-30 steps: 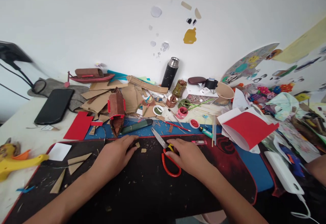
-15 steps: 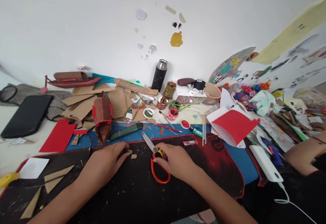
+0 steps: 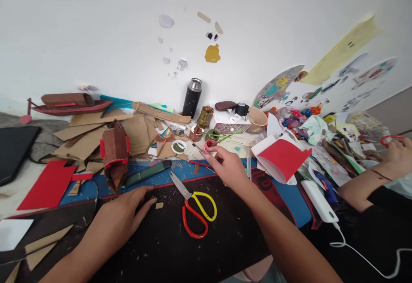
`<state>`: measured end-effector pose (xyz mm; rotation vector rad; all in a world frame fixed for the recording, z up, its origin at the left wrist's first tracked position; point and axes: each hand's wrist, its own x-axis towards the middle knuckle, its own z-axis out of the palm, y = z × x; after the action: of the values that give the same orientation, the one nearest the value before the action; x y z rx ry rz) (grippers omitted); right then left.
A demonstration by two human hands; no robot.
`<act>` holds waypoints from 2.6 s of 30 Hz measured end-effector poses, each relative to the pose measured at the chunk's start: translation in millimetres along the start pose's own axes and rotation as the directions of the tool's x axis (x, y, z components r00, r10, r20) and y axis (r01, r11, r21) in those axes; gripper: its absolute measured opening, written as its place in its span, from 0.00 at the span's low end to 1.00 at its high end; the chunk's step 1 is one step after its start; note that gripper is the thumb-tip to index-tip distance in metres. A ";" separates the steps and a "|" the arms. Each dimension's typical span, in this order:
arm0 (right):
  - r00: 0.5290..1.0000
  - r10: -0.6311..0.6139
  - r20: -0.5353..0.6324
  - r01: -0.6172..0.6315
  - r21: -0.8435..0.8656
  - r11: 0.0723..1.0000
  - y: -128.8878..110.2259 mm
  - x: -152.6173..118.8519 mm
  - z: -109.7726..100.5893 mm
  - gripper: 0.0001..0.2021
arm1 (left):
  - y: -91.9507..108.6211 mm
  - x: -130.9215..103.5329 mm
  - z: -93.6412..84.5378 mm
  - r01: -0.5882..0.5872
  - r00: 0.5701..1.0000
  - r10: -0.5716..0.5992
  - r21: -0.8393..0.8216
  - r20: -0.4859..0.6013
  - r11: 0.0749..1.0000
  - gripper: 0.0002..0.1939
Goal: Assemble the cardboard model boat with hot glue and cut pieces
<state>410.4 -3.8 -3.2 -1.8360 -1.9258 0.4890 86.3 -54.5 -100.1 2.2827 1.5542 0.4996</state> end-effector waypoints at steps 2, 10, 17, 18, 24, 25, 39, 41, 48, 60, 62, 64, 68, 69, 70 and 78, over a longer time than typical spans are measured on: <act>0.999 -0.034 0.026 0.038 -0.173 0.984 -6.9 14.0 -12.0 0.14 | -1.0 -1.8 3.1 -0.018 1.000 0.018 0.012 -0.013 1.000 0.24; 0.983 -0.102 0.150 0.175 -0.642 0.746 -15.4 64.8 -34.3 0.14 | 0.4 -4.7 5.7 -0.037 0.999 0.037 0.011 -0.012 0.999 0.22; 0.970 -0.074 0.234 0.228 -0.747 0.625 -7.2 89.9 -34.4 0.12 | -0.6 -5.4 5.5 -0.043 0.999 0.042 -0.036 -0.018 0.998 0.20; 0.967 -0.071 0.245 0.235 -0.750 0.618 -5.7 91.9 -33.4 0.12 | -0.7 -5.5 5.6 -0.041 0.999 0.040 -0.045 -0.024 0.998 0.19; 0.961 -0.048 0.272 0.244 -0.755 0.609 1.0 99.3 -27.7 0.10 | 0.7 -5.0 4.9 -0.035 0.999 0.033 -0.078 -0.035 0.996 0.19; 0.963 -0.041 0.267 0.236 -0.755 0.611 0.8 100.1 -28.2 0.11 | 0.9 -4.9 4.6 -0.032 0.999 0.029 -0.080 -0.033 0.996 0.20; 0.983 0.026 0.181 0.106 -0.681 0.725 -7.3 99.5 -47.5 0.13 | -1.6 -3.6 4.6 -0.020 0.999 0.016 -0.091 -0.049 0.996 0.22; 0.986 0.009 0.165 0.093 -0.598 0.796 -5.7 97.3 -49.3 0.12 | -2.2 -3.9 5.1 -0.010 0.999 0.005 -0.094 -0.051 0.995 0.22; 0.989 0.064 0.137 -0.046 -0.129 0.991 -1.4 87.5 -44.0 0.08 | -1.9 -2.8 3.6 0.018 0.999 -0.022 -0.097 -0.037 0.995 0.22; 0.999 0.028 0.032 -0.040 0.494 0.869 10.2 86.7 -16.6 0.17 | -9.2 -5.4 9.3 0.007 0.997 -0.015 -0.103 -0.076 0.995 0.26; 0.999 0.014 -0.029 0.000 0.442 0.897 11.6 86.2 -14.2 0.19 | -10.0 -5.8 8.4 -0.002 0.997 -0.006 -0.111 -0.072 0.994 0.26; 0.996 -0.007 -0.090 0.042 0.392 0.919 13.9 85.5 -14.1 0.20 | -10.1 -5.7 7.0 -0.010 0.998 0.002 -0.119 -0.070 0.993 0.27; 0.985 0.024 -0.173 0.056 0.445 0.894 19.6 83.8 -17.0 0.25 | -8.4 -4.8 4.7 -0.005 0.998 -0.003 -0.125 -0.063 0.992 0.25; 0.983 0.041 -0.181 0.050 0.469 0.882 20.9 83.1 -17.5 0.27 | -7.6 -4.6 4.3 -0.005 0.998 -0.003 -0.130 -0.063 0.992 0.25; 0.981 0.053 -0.184 0.046 0.491 0.870 22.1 82.3 -17.8 0.29 | -6.7 -4.4 3.9 -0.007 0.998 -0.002 -0.135 -0.063 0.991 0.25; 0.967 0.074 -0.242 0.072 0.544 0.836 27.7 77.7 -11.4 0.32 | 1.8 -3.6 0.9 -0.037 0.998 0.029 -0.165 -0.053 0.986 0.20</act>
<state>437.7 74.9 -3.1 -1.4371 -1.4159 0.6871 87.0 -58.6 -100.5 2.1878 1.4420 0.6742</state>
